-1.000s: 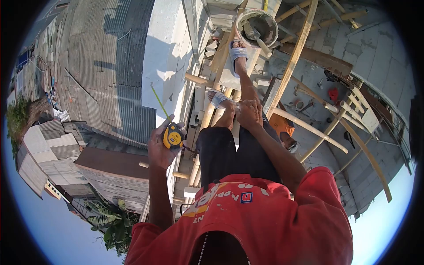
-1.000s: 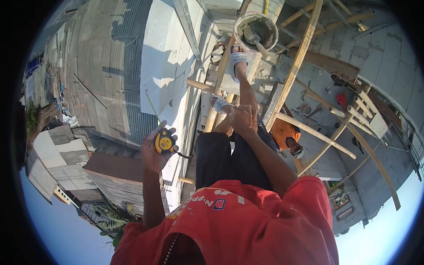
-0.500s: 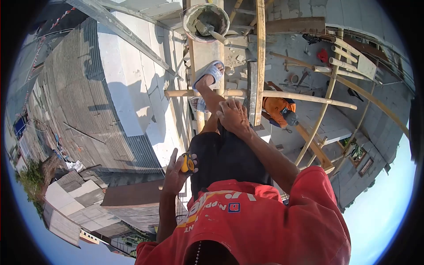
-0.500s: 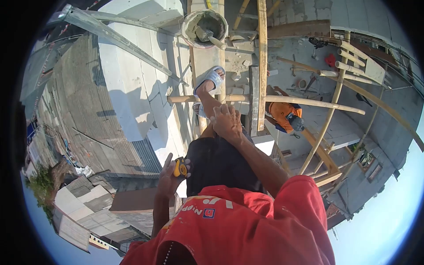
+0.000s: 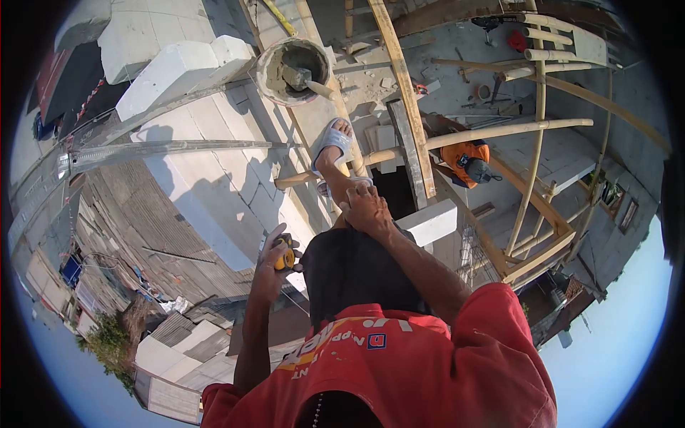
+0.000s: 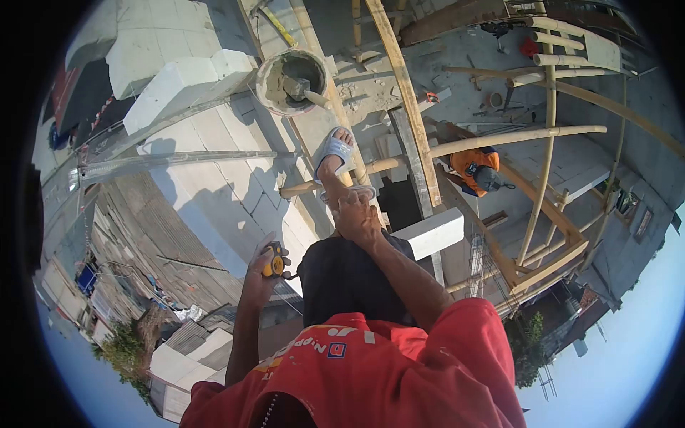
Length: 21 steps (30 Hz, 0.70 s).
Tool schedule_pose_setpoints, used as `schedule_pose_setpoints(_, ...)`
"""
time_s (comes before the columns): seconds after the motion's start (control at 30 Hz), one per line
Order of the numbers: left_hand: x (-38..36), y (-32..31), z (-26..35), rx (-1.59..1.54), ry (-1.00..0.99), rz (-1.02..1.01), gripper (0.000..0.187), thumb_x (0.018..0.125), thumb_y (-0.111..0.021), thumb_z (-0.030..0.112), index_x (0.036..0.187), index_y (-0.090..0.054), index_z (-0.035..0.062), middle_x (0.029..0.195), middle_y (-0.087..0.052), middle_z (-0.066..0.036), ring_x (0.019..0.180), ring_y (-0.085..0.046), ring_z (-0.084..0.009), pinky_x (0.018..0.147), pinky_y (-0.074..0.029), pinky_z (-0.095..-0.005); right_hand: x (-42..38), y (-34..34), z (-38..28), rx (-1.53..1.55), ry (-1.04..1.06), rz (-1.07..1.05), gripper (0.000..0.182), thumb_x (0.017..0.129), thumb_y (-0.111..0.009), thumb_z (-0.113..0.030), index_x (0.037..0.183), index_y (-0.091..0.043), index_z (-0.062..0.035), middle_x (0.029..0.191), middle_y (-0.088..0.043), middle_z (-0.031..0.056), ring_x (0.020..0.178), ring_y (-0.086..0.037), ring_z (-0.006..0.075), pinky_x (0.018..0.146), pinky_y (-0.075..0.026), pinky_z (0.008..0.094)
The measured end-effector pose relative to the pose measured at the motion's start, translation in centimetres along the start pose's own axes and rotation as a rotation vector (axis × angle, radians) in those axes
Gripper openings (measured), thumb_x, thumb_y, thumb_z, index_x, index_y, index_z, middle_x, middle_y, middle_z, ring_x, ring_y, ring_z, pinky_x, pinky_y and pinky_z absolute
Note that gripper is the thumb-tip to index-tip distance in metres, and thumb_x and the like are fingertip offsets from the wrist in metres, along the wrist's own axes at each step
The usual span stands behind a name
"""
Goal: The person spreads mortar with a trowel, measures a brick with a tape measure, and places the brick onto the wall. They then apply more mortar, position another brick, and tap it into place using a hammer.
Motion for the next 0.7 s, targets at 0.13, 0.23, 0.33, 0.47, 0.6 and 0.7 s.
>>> schedule_pose_setpoints(0.13,-0.4,-1.4,4.3,0.262,-0.033,0.118,0.056,0.102,-0.055,0.027,0.151,-0.037,0.0077,0.107,-0.056,-0.01,0.088,-0.063,-0.0185,0.069,-0.055,-0.0334,1.2,1.4,-0.6,0.079,-0.064,-0.097,0.05,0.094,-0.06,-0.037,0.131,-0.059,-0.0038,0.141,-0.051,0.0211,0.131,-0.05,0.0424,0.104,-0.046,0.0551)
schedule_pose_setpoints(0.23,-0.5,-2.1,6.7,0.477,-0.043,0.165,0.058,0.101,-0.059,0.03,0.149,-0.038,0.0061,0.1,-0.057,-0.008,0.08,-0.061,-0.0142,0.063,-0.051,-0.0294,1.8,0.6,-0.4,0.099,-0.029,-0.057,0.05,0.094,-0.06,-0.036,0.132,-0.059,-0.0042,0.142,-0.051,0.0205,0.135,-0.047,0.0421,0.106,-0.044,0.0567)
schedule_pose_setpoints(0.33,-0.4,-2.4,8.4,0.675,-0.057,0.181,0.057,0.1,-0.062,0.03,0.147,-0.041,0.0045,0.096,-0.057,-0.006,0.078,-0.06,-0.0123,0.065,-0.05,-0.0268,1.3,-0.2,-1.1,0.095,-0.069,-0.016,0.046,0.093,-0.06,-0.035,0.128,-0.061,-0.0047,0.14,-0.052,0.0201,0.134,-0.047,0.0418,0.105,-0.044,0.0579)
schedule_pose_setpoints(0.47,0.3,-2.5,8.7,0.832,-0.142,0.251,0.055,0.1,-0.063,0.03,0.144,-0.044,0.0029,0.093,-0.056,-0.005,0.076,-0.058,-0.0117,0.068,-0.049,-0.0265,1.5,-1.6,-1.0,0.171,-0.115,-0.009,0.044,0.092,-0.06,-0.034,0.126,-0.061,-0.0052,0.134,-0.053,0.0183,0.13,-0.049,0.041,0.102,-0.044,0.0586)
schedule_pose_setpoints(0.6,0.6,-5.1,9.5,0.808,-0.216,0.212,0.051,0.1,-0.062,0.029,0.142,-0.047,0.003,0.095,-0.057,-0.006,0.077,-0.058,-0.0126,0.07,-0.049,-0.0276,0.8,-1.9,-1.4,0.192,-0.133,0.056,0.045,0.094,-0.06,-0.036,0.125,-0.06,-0.0041,0.135,-0.052,0.0185,0.129,-0.05,0.0422,0.099,-0.047,0.0595)
schedule_pose_setpoints(0.7,1.0,-6.8,10.3,0.752,-0.197,0.048,0.049,0.101,-0.058,0.031,0.141,-0.049,0.0032,0.096,-0.059,-0.007,0.078,-0.059,-0.0133,0.07,-0.05,-0.0279,0.6,-1.6,-1.3,0.24,-0.167,0.018,0.045,0.095,-0.058,-0.037,0.125,-0.06,-0.004,0.137,-0.051,0.019,0.131,-0.048,0.0422,0.098,-0.047,0.06)
Point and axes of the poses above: each hand's wrist, its own x-axis towards the middle knuckle, its own y-axis out of the back of the hand, z = x × y, the point moved 1 cm from there along x, towards the middle knuckle
